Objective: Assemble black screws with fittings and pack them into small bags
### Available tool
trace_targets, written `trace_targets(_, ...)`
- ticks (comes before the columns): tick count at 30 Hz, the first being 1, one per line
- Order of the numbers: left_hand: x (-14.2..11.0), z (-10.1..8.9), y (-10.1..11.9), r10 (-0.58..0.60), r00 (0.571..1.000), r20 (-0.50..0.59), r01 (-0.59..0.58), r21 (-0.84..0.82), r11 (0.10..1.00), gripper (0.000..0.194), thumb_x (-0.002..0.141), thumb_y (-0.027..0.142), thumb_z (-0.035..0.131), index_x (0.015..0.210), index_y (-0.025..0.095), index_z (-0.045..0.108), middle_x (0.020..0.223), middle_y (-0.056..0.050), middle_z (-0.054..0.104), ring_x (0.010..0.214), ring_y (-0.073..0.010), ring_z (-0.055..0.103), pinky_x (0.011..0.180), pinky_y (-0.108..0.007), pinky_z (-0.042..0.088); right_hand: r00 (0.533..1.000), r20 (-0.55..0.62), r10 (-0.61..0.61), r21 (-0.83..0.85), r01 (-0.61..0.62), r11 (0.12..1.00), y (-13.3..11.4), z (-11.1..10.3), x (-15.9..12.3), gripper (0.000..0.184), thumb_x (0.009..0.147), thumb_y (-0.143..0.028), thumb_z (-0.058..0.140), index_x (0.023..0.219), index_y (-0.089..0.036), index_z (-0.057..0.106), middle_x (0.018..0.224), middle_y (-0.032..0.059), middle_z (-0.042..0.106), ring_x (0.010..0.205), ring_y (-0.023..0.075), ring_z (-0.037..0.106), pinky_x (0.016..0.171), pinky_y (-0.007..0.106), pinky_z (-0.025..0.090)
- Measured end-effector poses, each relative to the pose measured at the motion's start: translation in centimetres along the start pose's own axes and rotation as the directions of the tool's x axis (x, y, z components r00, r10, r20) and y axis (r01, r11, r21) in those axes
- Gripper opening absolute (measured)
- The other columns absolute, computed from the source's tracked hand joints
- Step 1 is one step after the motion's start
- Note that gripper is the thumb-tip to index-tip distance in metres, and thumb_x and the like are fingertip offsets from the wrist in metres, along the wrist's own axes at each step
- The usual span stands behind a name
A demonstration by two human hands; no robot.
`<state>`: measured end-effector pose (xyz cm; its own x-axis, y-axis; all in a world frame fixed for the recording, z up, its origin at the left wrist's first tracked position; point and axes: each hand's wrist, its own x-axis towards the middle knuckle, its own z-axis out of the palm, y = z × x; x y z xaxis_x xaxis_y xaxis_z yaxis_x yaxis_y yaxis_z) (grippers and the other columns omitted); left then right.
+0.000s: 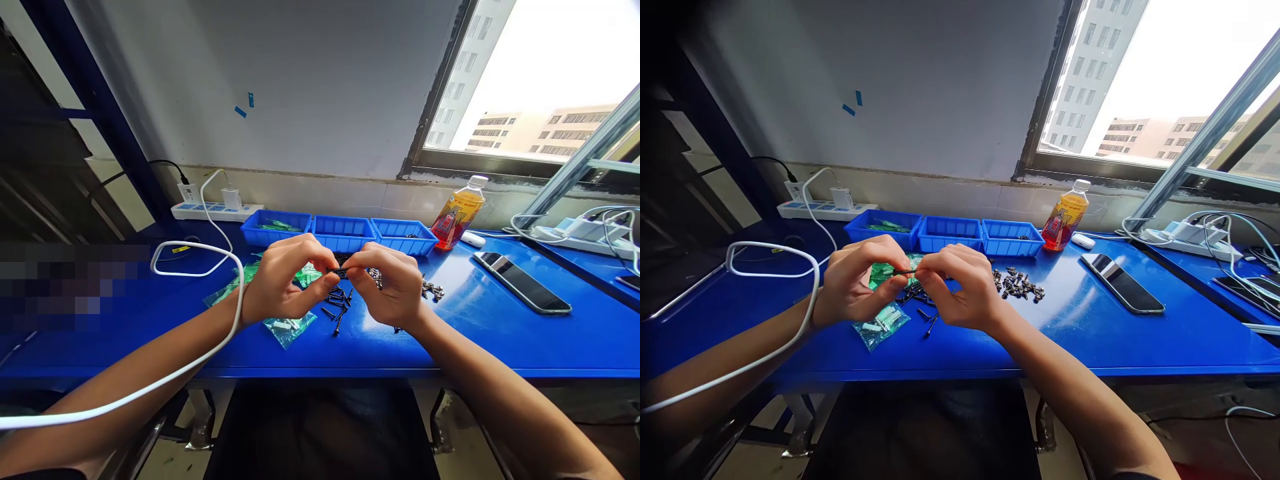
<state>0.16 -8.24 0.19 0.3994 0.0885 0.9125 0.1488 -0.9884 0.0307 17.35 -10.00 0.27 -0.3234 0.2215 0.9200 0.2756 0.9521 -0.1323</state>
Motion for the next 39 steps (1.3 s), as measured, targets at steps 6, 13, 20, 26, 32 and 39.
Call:
trace_targets(6, 0.02, -0.11, 0.04, 0.016, 1.0, 0.003, -0.016, 0.046, 0.999, 0.008, 0.085, 0.025, 0.055, 0.082, 0.018, 0.053, 0.065, 0.0, 0.06, 0.057, -0.01, 0.057, 0.055, -0.022, 0.047, 1.0, 0.014, -0.004, 0.001, 0.004, 1.0, 0.03, -0.01, -0.04, 0.01, 0.083, -0.013, 0.051, 0.076, -0.018, 0.056, 0.058, -0.0007, 0.056, 0.051, 0.0086, 0.044, 0.05, 0.024, 0.038)
trace_targets(13, 0.06, -0.08, 0.05, 0.036, 0.999, 0.018, -0.037, 0.074, 0.997, 0.007, 0.085, 0.023, 0.054, 0.082, 0.018, 0.053, 0.065, 0.0, 0.061, 0.058, -0.0097, 0.057, 0.055, -0.022, 0.047, 1.0, 0.021, -0.009, 0.003, 0.009, 1.0, 0.04, -0.03, -0.05, 0.01, 0.083, -0.014, 0.051, 0.075, -0.018, 0.055, 0.058, -0.0004, 0.055, 0.051, 0.0091, 0.044, 0.05, 0.024, 0.037)
trace_targets(20, 0.07, -0.13, 0.07, 0.044, 0.999, 0.023, -0.046, 0.085, 0.995, 0.008, 0.086, 0.024, 0.053, 0.081, 0.017, 0.053, 0.064, 0.0, 0.06, 0.057, -0.0094, 0.057, 0.054, -0.021, 0.047, 1.0, 0.015, -0.014, 0.002, 0.014, 1.0, -0.04, -0.05, -0.01, 0.01, 0.083, -0.014, 0.051, 0.075, -0.018, 0.055, 0.056, -0.0008, 0.054, 0.05, 0.0088, 0.043, 0.049, 0.024, 0.036)
trace_targets(26, 0.06, -0.13, 0.05, 0.042, 0.999, 0.03, -0.045, 0.082, 0.996, 0.008, 0.085, 0.024, 0.054, 0.081, 0.017, 0.053, 0.064, 0.0, 0.061, 0.057, -0.0095, 0.057, 0.054, -0.021, 0.047, 1.0, 0.022, -0.014, -0.005, 0.014, 1.0, -0.06, -0.08, 0.02, 0.011, 0.083, -0.014, 0.05, 0.074, -0.018, 0.055, 0.056, -0.001, 0.053, 0.049, 0.0088, 0.042, 0.048, 0.024, 0.036)
trace_targets(32, 0.08, -0.09, 0.02, 0.039, 0.999, 0.028, -0.041, 0.079, 0.996, 0.007, 0.085, 0.024, 0.054, 0.081, 0.018, 0.053, 0.064, 0.0, 0.061, 0.057, -0.0095, 0.057, 0.054, -0.021, 0.047, 1.0, 0.015, -0.013, -0.001, 0.013, 1.0, -0.05, -0.06, 0.01, 0.011, 0.083, -0.015, 0.05, 0.074, -0.018, 0.055, 0.055, -0.0009, 0.053, 0.049, 0.0089, 0.043, 0.048, 0.024, 0.036)
trace_targets(39, 0.08, -0.1, 0.03, 0.039, 0.999, 0.03, -0.041, 0.082, 0.996, 0.007, 0.085, 0.024, 0.054, 0.081, 0.018, 0.054, 0.063, 0.0, 0.061, 0.056, -0.0098, 0.057, 0.054, -0.021, 0.047, 1.0, 0.016, -0.019, -0.005, 0.019, 1.0, -0.03, -0.09, 0.01, 0.011, 0.083, -0.014, 0.05, 0.074, -0.018, 0.055, 0.056, -0.0009, 0.054, 0.049, 0.0091, 0.043, 0.048, 0.024, 0.036)
